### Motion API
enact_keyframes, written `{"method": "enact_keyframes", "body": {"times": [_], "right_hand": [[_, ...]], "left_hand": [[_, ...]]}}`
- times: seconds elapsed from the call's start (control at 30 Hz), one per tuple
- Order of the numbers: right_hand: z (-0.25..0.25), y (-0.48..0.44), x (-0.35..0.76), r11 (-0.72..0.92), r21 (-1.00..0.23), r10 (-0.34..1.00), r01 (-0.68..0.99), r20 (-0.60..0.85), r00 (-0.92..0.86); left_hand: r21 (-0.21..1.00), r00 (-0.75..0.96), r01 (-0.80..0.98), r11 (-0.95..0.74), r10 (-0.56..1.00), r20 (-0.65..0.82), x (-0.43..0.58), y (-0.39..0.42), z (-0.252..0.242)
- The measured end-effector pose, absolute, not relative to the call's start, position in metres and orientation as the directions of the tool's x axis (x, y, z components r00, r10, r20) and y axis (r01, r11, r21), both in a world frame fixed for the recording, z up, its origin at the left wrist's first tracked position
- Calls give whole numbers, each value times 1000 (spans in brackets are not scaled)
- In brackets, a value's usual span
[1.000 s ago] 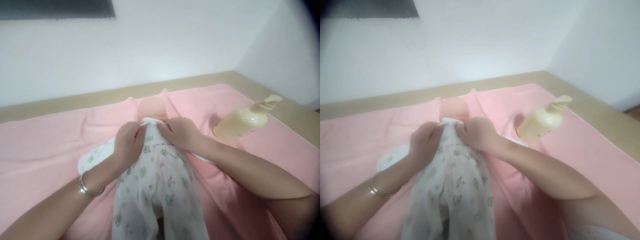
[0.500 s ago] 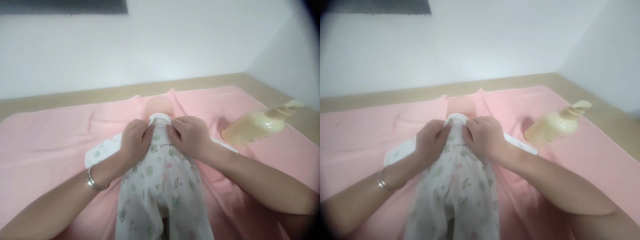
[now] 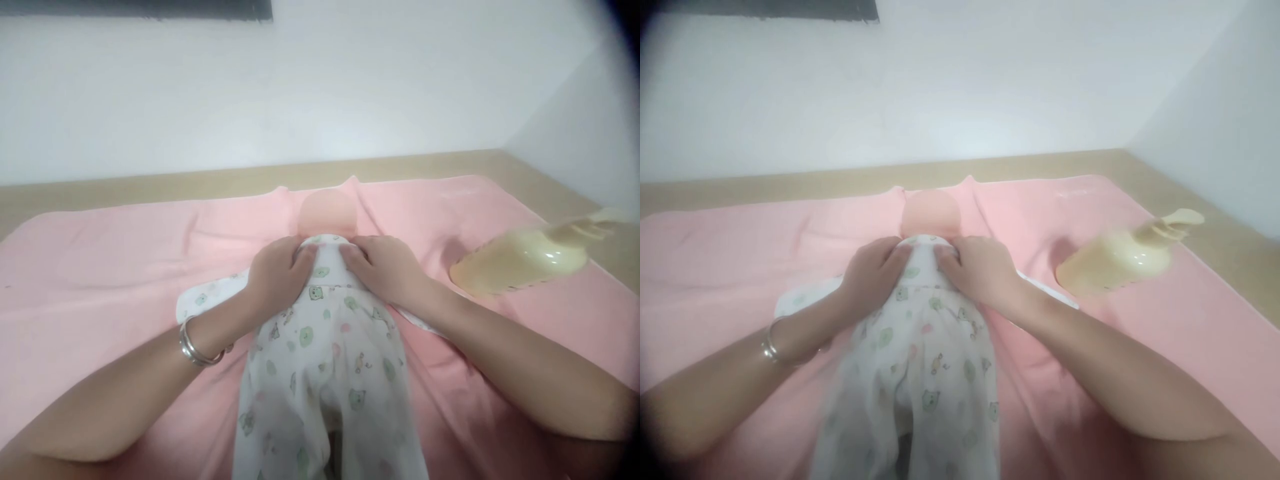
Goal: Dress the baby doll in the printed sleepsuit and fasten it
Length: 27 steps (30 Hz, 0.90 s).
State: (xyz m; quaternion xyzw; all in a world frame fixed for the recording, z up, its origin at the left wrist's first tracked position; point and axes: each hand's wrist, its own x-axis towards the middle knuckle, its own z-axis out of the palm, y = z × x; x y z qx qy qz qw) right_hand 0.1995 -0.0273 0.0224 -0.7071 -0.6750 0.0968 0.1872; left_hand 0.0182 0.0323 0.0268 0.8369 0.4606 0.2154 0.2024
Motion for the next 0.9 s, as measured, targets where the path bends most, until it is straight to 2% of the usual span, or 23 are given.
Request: {"method": "enact_keyframes", "body": {"times": [0.9], "right_hand": [[24, -27, 199, -8, -404, 993, 915, 101, 53]], "left_hand": [[531, 479, 686, -497, 858, 185, 18, 34, 23]]}}
